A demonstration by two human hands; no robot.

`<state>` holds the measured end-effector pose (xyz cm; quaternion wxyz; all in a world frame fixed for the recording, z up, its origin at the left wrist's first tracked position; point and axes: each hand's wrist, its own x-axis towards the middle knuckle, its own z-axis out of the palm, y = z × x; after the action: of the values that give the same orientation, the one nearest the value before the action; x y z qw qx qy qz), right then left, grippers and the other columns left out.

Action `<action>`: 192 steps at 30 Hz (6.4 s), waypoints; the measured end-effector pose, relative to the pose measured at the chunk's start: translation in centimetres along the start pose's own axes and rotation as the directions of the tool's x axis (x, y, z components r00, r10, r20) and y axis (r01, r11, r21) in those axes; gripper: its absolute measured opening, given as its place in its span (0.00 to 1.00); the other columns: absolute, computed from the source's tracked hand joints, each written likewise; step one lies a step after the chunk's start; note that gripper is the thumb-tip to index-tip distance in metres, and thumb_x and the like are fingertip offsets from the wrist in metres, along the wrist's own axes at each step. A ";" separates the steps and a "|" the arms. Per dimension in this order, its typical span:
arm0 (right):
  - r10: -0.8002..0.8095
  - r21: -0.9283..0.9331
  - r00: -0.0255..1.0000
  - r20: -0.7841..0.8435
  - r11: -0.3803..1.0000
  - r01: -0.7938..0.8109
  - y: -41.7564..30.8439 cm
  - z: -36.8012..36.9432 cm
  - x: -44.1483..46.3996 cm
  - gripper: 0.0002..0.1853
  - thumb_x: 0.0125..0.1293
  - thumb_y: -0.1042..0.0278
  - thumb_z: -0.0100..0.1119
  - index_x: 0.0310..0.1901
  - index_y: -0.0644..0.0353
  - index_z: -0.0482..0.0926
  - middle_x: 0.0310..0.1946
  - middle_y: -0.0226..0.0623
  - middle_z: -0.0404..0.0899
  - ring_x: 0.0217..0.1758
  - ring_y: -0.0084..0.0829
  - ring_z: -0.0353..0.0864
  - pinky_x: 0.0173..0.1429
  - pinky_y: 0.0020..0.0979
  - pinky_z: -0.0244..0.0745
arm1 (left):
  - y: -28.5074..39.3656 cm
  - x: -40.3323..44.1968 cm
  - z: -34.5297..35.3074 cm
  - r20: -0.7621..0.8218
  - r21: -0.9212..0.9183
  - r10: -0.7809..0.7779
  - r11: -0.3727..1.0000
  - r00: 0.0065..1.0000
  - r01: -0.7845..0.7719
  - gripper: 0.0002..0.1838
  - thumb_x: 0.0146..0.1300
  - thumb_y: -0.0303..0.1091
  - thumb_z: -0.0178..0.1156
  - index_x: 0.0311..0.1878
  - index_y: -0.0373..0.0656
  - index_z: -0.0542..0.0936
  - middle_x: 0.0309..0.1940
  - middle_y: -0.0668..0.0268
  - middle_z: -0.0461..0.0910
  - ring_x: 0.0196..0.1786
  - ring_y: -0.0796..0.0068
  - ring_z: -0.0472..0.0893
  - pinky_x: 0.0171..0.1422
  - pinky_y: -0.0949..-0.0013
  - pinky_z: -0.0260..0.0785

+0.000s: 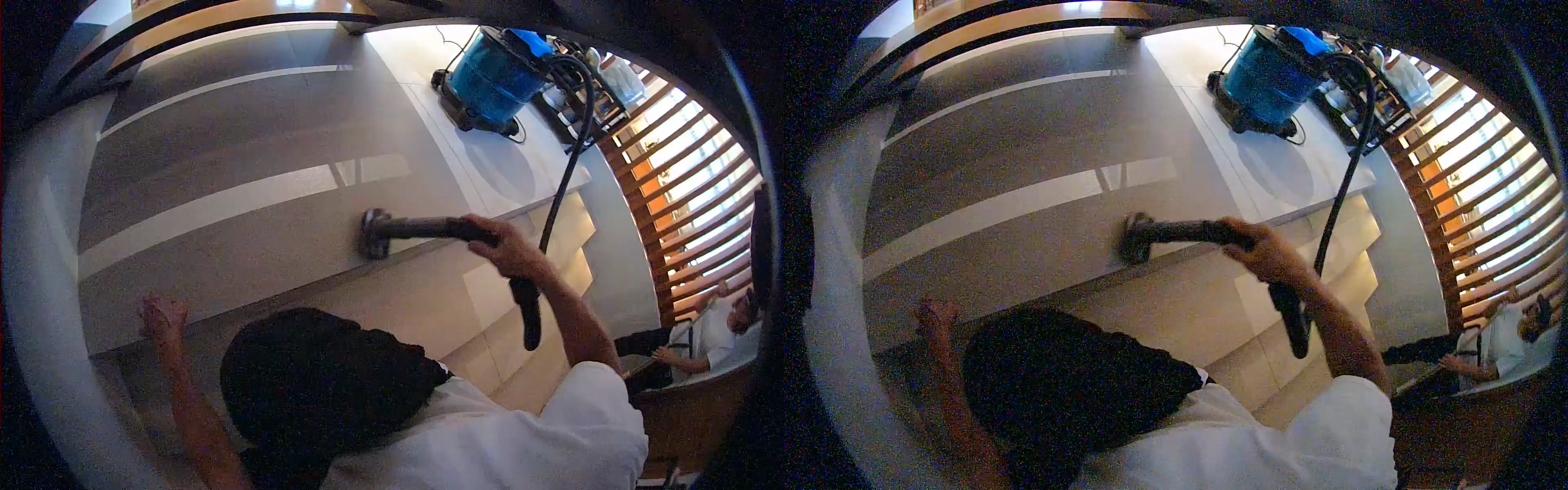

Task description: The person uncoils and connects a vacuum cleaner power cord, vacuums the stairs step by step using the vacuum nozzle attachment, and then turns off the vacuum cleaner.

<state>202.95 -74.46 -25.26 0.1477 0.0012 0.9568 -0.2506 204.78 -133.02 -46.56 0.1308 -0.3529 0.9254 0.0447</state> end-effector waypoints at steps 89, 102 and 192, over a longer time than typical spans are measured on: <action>-0.824 0.377 0.366 0.432 0.534 0.757 -43.1 31.2 14.9 0.19 0.69 0.65 0.56 0.60 0.53 0.72 0.23 0.27 0.70 0.21 0.19 0.66 0.24 0.29 0.68 | -5.9 -11.5 13.0 -0.640 -0.506 -0.408 0.862 0.652 0.043 0.27 0.55 0.34 0.60 0.60 0.38 0.71 0.50 0.52 0.75 0.54 0.51 0.73 0.60 0.46 0.59; -0.564 0.190 0.749 0.348 0.825 0.533 -29.1 21.8 16.2 0.27 0.66 0.63 0.59 0.65 0.55 0.68 0.40 0.49 0.82 0.42 0.35 0.83 0.49 0.37 0.75 | -5.2 -21.9 9.7 0.169 -0.499 -0.313 0.790 0.935 0.355 0.22 0.61 0.34 0.60 0.58 0.40 0.73 0.53 0.53 0.78 0.56 0.50 0.77 0.60 0.47 0.65; -0.397 0.206 0.731 -0.555 0.785 0.584 41.4 -68.4 40.0 0.08 0.60 0.70 0.60 0.35 0.68 0.79 0.27 0.48 0.80 0.28 0.40 0.81 0.37 0.35 0.75 | 89.1 -46.2 -10.5 0.262 -0.356 0.305 0.912 0.916 -0.202 0.43 0.49 0.35 0.62 0.71 0.47 0.59 0.35 0.44 0.82 0.41 0.41 0.81 0.47 0.47 0.73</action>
<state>148.51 -8.31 0.44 -0.1715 -0.1663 0.8623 -0.4465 176.48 -38.66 -24.71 0.2088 -0.2331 0.9115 0.2669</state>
